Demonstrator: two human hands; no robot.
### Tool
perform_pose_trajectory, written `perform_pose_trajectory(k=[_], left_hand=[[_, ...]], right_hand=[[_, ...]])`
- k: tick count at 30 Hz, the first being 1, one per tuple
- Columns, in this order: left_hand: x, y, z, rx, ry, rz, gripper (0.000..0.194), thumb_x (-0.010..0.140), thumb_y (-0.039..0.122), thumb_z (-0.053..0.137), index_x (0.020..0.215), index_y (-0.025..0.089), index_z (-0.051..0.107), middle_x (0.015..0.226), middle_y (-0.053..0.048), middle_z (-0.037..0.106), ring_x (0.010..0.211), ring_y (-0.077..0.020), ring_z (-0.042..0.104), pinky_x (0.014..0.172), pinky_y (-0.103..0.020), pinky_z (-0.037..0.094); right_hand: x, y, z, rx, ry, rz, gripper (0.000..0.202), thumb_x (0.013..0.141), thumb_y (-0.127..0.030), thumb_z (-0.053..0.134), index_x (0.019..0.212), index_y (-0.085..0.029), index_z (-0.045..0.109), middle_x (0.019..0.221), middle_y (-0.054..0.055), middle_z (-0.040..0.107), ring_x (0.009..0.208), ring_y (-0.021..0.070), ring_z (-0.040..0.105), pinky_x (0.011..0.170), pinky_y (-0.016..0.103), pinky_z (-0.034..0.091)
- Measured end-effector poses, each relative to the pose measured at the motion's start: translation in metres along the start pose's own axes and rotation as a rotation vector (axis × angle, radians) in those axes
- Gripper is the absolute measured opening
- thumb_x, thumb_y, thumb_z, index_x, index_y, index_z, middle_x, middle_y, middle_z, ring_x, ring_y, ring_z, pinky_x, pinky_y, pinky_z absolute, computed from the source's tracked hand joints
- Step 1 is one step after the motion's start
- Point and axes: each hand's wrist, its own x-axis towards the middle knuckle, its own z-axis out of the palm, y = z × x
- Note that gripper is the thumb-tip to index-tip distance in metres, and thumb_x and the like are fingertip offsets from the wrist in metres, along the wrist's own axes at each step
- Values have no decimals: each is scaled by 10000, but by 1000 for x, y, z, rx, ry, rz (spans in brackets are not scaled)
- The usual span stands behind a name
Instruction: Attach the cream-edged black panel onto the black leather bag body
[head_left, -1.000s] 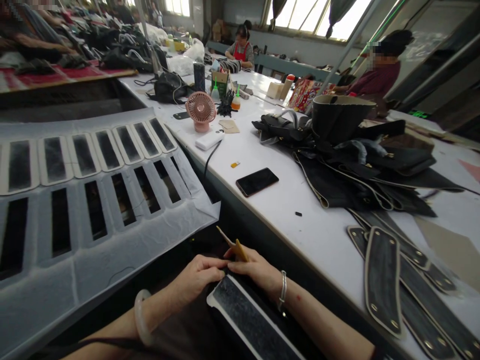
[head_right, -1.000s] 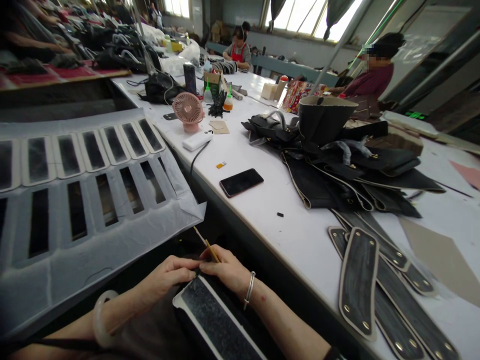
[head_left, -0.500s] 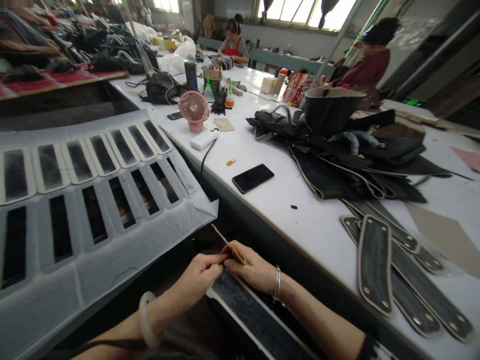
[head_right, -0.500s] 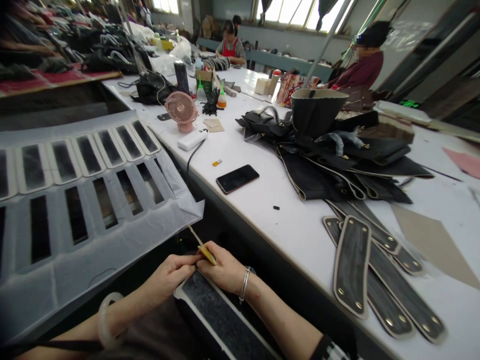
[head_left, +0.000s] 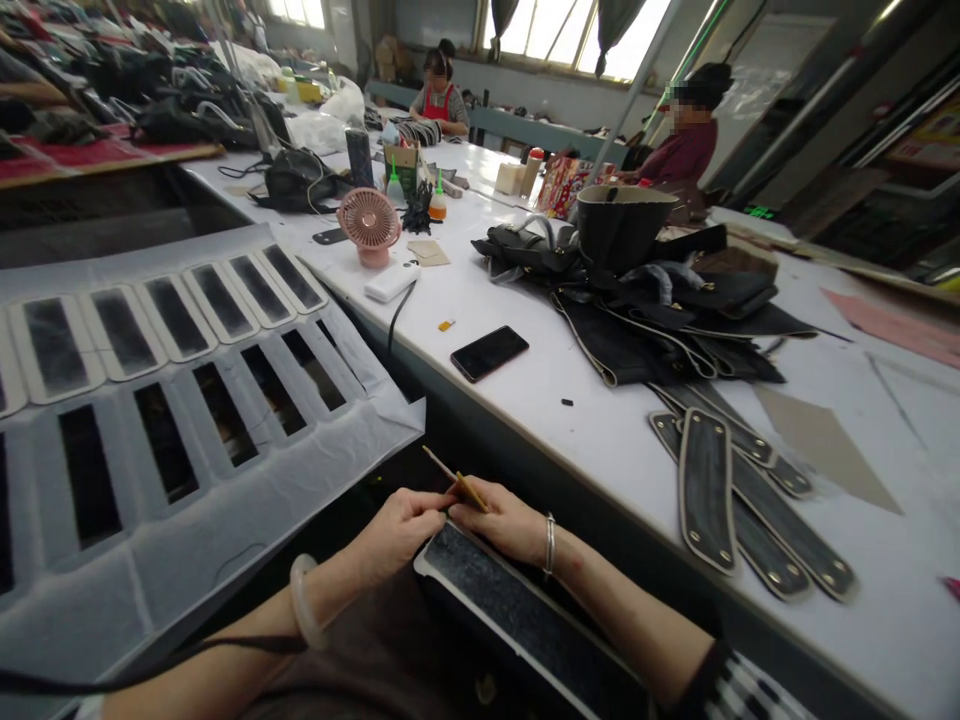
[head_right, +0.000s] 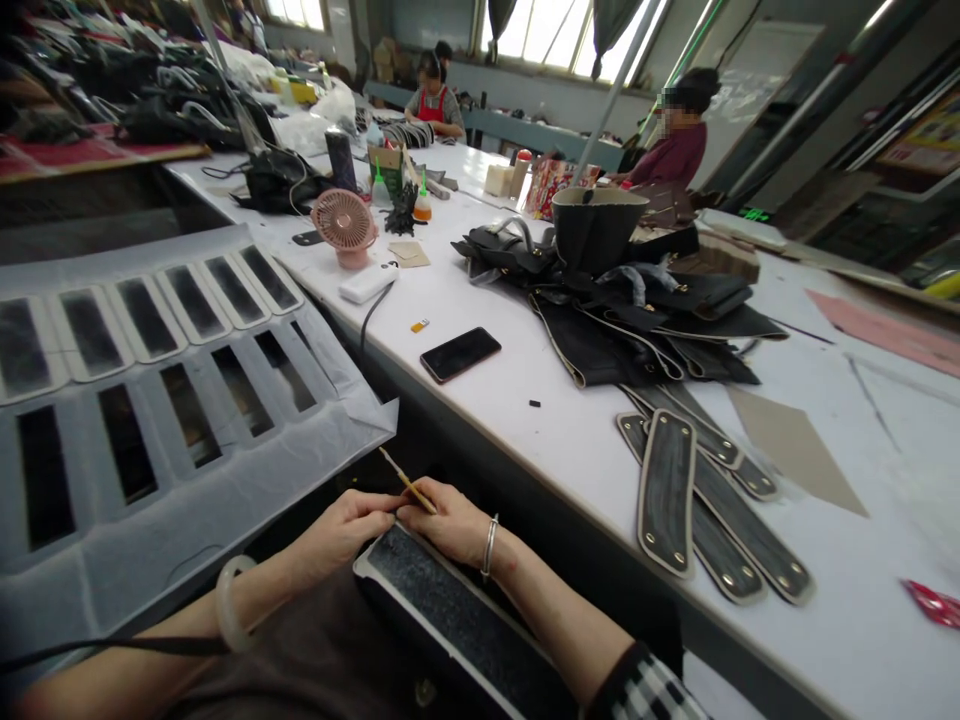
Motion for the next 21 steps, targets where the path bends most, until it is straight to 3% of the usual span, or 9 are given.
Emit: perform_pose_trajectory(k=[6,9,14,16,18,21], left_hand=[[6,2,-6,-51,-79,10,408,762,298,546,1061,100,739,845,-58,744,793,-218,631,748,-294,444],[6,3,-8,-62,-94,-22,414,762,322,586,1080,99,729,873,-74,754,793,-226,650,759,-309,459],[21,6,-19,30,-131,-21,414,791,364,609,1094,103,717,1003,-101,745,897,-246,677,817,-319,495],[42,18,-27,262,-32,110,443,849,425,565,1144,119,690,1048,-94,737,933,-236,683,822,-306,519],[73,36,-35,567,170,289,463,881,425,534,1231,139,635,1151,-88,702,1037,-225,655,907,-303,505],[130,64,-44,866,384,462,583,848,356,577,1374,118,494,1388,-124,537,1284,-251,481,1114,-349,338]], right_hand=[[-6,-4,4,-46,128,67,267,768,-343,651,962,-162,622,809,-4,589,757,169,519,696,295,409],[-15,-5,-3,-57,204,106,304,752,-408,663,923,-163,610,727,-17,543,671,150,469,618,284,364],[-49,-14,-28,-64,426,96,463,776,-606,593,925,-168,578,751,1,486,709,169,428,659,314,351],[-67,-14,-36,-21,524,93,556,778,-706,550,942,-175,572,710,-14,423,655,158,387,597,302,330],[-84,-8,-40,76,627,122,647,734,-792,551,955,-185,584,642,-40,341,570,138,327,510,285,275],[-103,3,-39,200,760,164,714,647,-858,588,928,-203,632,567,-57,299,488,122,313,453,278,264]])
